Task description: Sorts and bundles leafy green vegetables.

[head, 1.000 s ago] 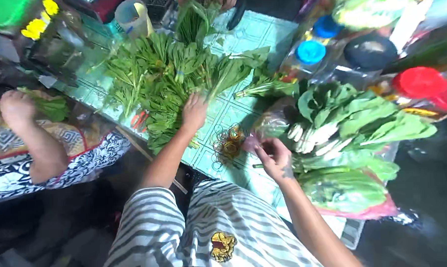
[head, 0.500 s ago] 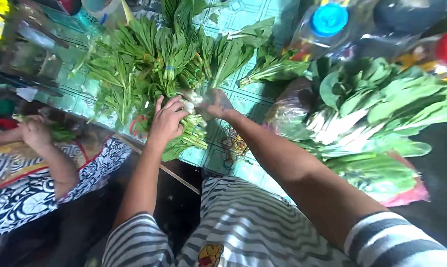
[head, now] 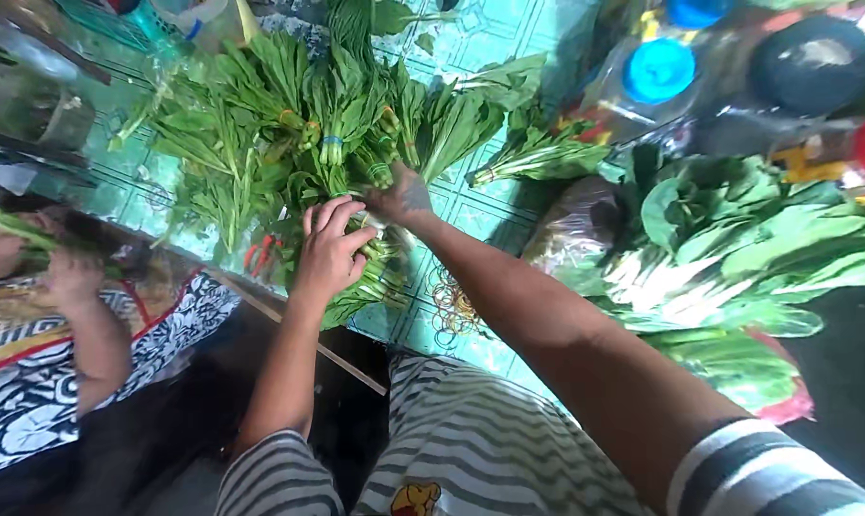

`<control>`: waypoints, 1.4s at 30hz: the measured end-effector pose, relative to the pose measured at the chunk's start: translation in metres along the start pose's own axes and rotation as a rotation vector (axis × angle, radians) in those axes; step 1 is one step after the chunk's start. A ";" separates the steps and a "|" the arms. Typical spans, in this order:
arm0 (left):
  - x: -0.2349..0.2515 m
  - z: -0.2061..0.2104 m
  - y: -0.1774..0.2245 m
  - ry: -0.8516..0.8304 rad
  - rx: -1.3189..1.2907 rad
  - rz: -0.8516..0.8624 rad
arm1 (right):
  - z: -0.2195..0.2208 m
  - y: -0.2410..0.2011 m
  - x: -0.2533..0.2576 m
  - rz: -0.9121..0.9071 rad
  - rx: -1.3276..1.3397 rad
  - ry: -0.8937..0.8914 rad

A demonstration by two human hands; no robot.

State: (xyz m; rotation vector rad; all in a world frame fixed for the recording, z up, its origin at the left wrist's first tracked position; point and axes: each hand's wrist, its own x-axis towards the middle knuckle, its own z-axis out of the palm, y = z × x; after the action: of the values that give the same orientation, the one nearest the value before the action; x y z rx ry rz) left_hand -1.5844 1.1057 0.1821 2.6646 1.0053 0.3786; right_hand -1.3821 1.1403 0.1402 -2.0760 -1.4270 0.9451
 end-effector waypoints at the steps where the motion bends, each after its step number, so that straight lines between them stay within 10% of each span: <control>1: 0.000 0.000 0.000 0.006 -0.001 0.004 | -0.004 0.002 -0.001 -0.045 -0.036 0.008; 10: -0.004 -0.024 -0.001 0.039 0.008 0.017 | -0.071 -0.037 -0.056 -0.076 0.105 0.173; 16: -0.007 -0.006 0.003 0.000 0.032 0.046 | -0.200 0.040 -0.187 -0.193 0.491 0.306; 21: 0.001 0.002 0.022 -0.092 0.085 0.004 | -0.280 0.116 -0.292 -0.340 0.513 0.880; 26: 0.009 0.002 0.039 -0.127 0.104 -0.030 | -0.246 0.176 -0.311 -0.217 0.260 1.411; 29: 0.017 -0.001 0.060 -0.176 0.118 -0.058 | -0.208 0.224 -0.309 0.269 -0.026 1.179; 34: 0.000 -0.021 0.037 -0.280 0.224 -0.054 | -0.201 0.233 -0.304 0.424 -0.381 0.898; 38: -0.006 -0.023 0.025 -0.283 0.245 -0.019 | -0.188 0.152 -0.297 0.114 -0.440 0.945; 42: -0.007 0.007 0.037 -0.235 0.259 0.010 | -0.111 0.093 -0.222 -0.259 -0.070 0.306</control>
State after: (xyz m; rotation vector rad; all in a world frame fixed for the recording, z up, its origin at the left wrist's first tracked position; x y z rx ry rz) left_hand -1.5649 1.0729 0.1871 2.8549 1.0283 -0.0700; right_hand -1.2928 0.9019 0.2126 -1.9221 -1.5301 0.4587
